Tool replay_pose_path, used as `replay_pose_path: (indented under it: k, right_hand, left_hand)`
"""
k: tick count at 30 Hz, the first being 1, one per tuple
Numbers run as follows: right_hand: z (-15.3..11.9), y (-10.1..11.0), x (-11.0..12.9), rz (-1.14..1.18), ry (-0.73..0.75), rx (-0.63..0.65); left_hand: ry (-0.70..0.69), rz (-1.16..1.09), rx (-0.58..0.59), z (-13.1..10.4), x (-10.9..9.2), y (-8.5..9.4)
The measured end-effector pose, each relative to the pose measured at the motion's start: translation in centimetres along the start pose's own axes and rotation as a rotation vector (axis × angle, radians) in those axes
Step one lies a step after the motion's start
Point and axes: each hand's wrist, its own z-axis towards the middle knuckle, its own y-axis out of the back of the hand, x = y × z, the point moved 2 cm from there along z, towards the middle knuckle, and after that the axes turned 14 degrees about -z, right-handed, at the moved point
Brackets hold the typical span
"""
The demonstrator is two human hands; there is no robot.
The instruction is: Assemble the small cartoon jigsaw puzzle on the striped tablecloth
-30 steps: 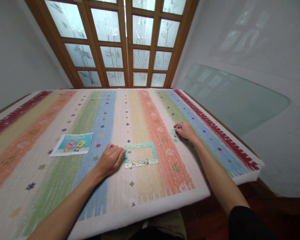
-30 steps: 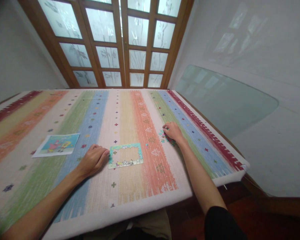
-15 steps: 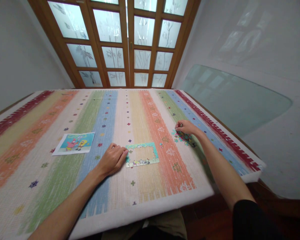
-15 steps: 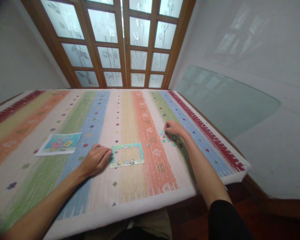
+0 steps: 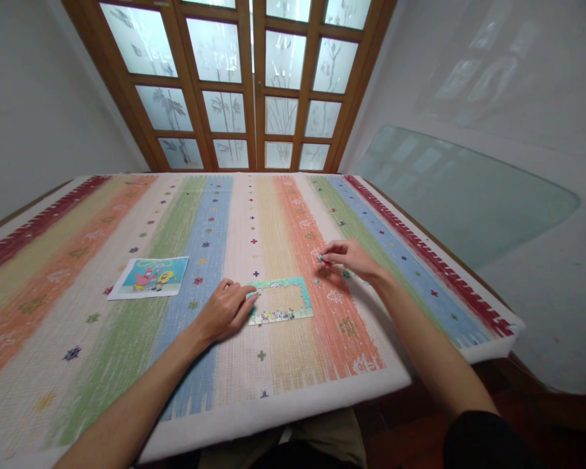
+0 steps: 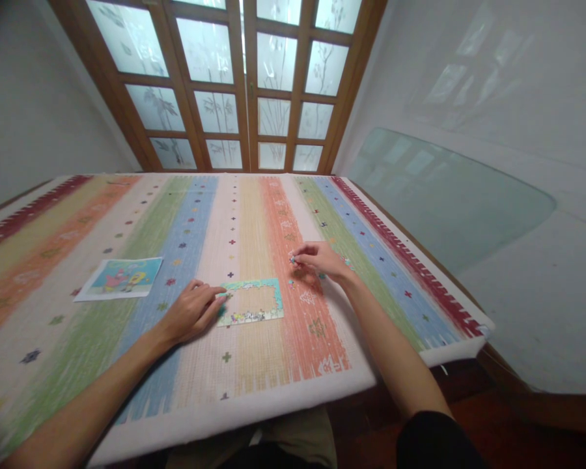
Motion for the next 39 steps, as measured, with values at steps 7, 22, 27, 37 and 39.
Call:
replay_pose_path:
  k: [7, 22, 27, 37, 39]
  right_hand:
    - [-0.8, -5.7, 4.3, 0.217, 0.043, 0.190]
    - [-2.6, -10.8, 5.9, 0.386, -0.034, 0.328]
    - [-2.6, -11.7, 6.2, 0.415, 0.000, 0.343]
    - [-2.7, -12.0, 6.1, 0.262, 0.044, 0.250]
    - [-2.8, -12.2, 6.2, 0.232, 0.049, 0.236]
  left_hand:
    - [-0.040, 0.032, 0.002, 0.1, -0.6, -0.2]
    - [-0.088, -0.024, -0.017, 0.7, -2.7, -1.0]
    - [-0.065, -0.007, -0.032, 0.7, -2.5, -1.1]
    - [-0.043, -0.018, -0.002, 0.5, -2.2, -1.4]
    - [-0.037, -0.023, 0.009, 0.5, -2.1, -1.4]
